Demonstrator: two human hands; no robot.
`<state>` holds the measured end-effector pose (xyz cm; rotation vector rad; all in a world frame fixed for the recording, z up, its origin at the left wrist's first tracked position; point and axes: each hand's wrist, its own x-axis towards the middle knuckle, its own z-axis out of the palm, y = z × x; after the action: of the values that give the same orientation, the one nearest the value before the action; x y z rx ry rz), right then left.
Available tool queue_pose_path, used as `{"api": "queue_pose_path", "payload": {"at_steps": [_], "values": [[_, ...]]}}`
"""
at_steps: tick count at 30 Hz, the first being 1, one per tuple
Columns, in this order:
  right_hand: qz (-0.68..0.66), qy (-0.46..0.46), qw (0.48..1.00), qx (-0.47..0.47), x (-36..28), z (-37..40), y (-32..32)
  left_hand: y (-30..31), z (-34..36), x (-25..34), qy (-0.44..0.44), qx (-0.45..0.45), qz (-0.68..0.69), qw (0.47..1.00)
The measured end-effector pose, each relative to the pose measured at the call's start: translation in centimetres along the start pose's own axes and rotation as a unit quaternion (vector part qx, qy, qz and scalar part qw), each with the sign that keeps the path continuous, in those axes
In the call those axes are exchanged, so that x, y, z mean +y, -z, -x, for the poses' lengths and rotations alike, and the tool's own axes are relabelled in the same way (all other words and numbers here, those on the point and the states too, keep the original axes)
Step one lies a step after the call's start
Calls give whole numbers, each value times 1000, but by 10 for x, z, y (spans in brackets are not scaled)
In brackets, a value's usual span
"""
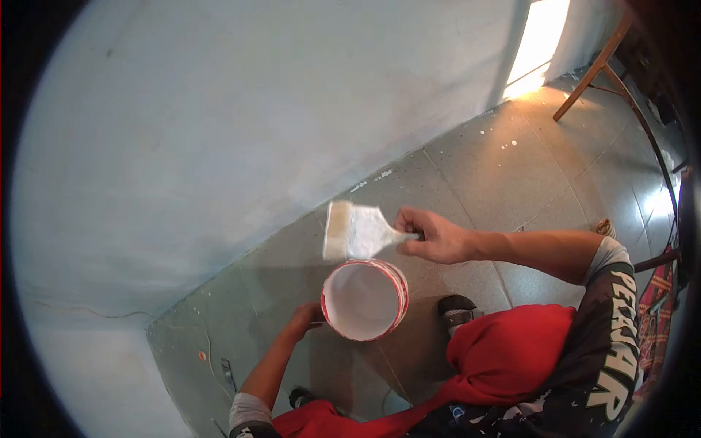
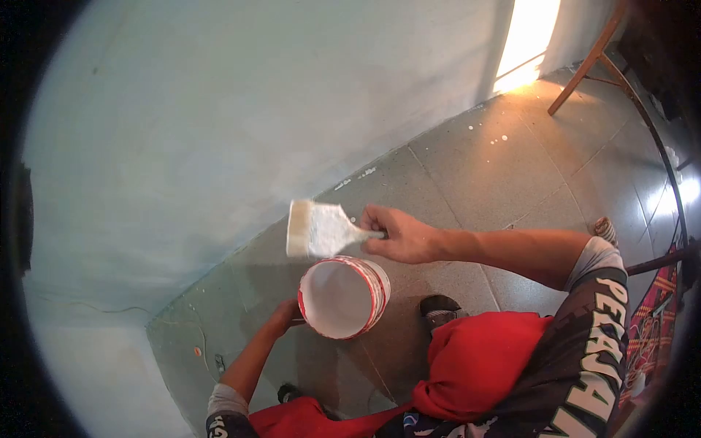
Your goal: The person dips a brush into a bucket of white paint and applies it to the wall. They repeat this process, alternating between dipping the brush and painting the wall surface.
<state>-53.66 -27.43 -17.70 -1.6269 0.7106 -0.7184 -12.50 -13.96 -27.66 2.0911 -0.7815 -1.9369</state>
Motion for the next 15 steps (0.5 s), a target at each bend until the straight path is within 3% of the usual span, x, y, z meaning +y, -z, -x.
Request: {"api": "queue_pose_path", "payload": {"at_steps": [1, 3, 5, 7, 8, 10, 15], "values": [[-2, -2, 1000, 6, -2, 0, 7, 6, 4, 1, -8, 6, 6, 1000], [-134, -122, 981, 68, -4, -1, 22, 21, 2, -4, 7, 15, -1, 1000], [-159, -125, 974, 103, 25, -1, 40, 32, 6, -3, 19, 28, -7, 999], [-159, -171, 945, 230, 53, 1, 57, 36, 29, 5, 12, 62, -55, 996], [-163, -172, 944, 231, 69, 3, 66, 41, 38, 7, 15, 64, -58, 996], [-229, -224, 895, 309, 98, 2, 87, 54, 52, 11, -14, 81, -167, 983], [-211, -260, 875, 349, 146, -7, 124, 61, 123, 44, -65, 159, -339, 925]]}}
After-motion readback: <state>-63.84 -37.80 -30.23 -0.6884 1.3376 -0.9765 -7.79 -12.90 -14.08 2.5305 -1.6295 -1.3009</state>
